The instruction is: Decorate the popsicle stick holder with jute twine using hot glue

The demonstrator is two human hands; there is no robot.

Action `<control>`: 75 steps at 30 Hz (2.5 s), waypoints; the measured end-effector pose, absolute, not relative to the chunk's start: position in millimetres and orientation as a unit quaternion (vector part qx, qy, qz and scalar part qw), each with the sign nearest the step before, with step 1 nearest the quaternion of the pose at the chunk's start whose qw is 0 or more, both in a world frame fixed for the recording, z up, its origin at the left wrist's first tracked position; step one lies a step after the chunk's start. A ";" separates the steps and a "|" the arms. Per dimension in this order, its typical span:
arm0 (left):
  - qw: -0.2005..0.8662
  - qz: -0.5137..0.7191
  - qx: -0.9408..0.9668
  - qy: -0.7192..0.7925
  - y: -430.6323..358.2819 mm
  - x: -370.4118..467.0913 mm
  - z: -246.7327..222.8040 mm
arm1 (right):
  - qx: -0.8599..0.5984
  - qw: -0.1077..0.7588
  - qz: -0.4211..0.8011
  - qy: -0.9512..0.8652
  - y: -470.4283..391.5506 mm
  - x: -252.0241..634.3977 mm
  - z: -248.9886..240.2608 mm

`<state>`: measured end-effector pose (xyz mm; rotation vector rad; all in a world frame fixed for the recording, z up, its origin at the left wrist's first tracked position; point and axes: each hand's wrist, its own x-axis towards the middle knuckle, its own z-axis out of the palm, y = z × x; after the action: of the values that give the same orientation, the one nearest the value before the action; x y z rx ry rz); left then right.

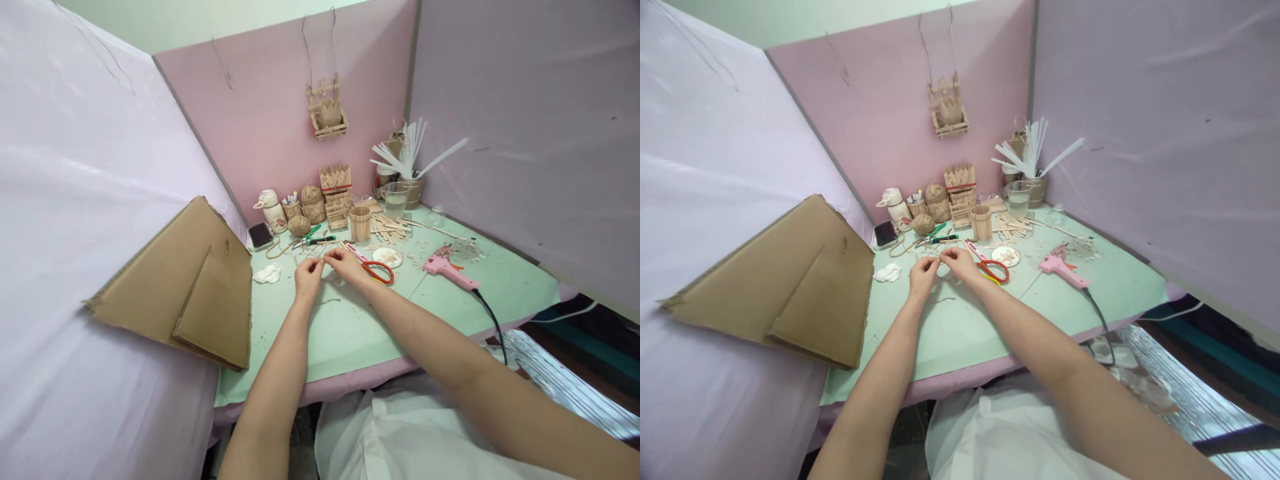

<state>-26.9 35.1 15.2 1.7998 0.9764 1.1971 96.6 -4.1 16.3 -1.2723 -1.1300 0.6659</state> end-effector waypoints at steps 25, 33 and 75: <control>0.597 0.453 0.544 0.377 35.9 -24.3 16.5 | -0.563 0.570 0.373 -0.469 -6.4 96.3 13.1; 0.623 0.467 0.525 0.344 35.2 -25.4 18.6 | -0.567 0.622 0.209 -0.498 -7.3 94.7 20.2; 0.763 0.422 0.384 0.305 38.0 -31.2 26.6 | -0.543 0.609 0.144 -0.560 -11.9 85.7 20.4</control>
<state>-31.2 38.0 26.6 0.8343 0.6623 0.9178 85.7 -11.9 20.4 -1.2537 -1.2943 0.3329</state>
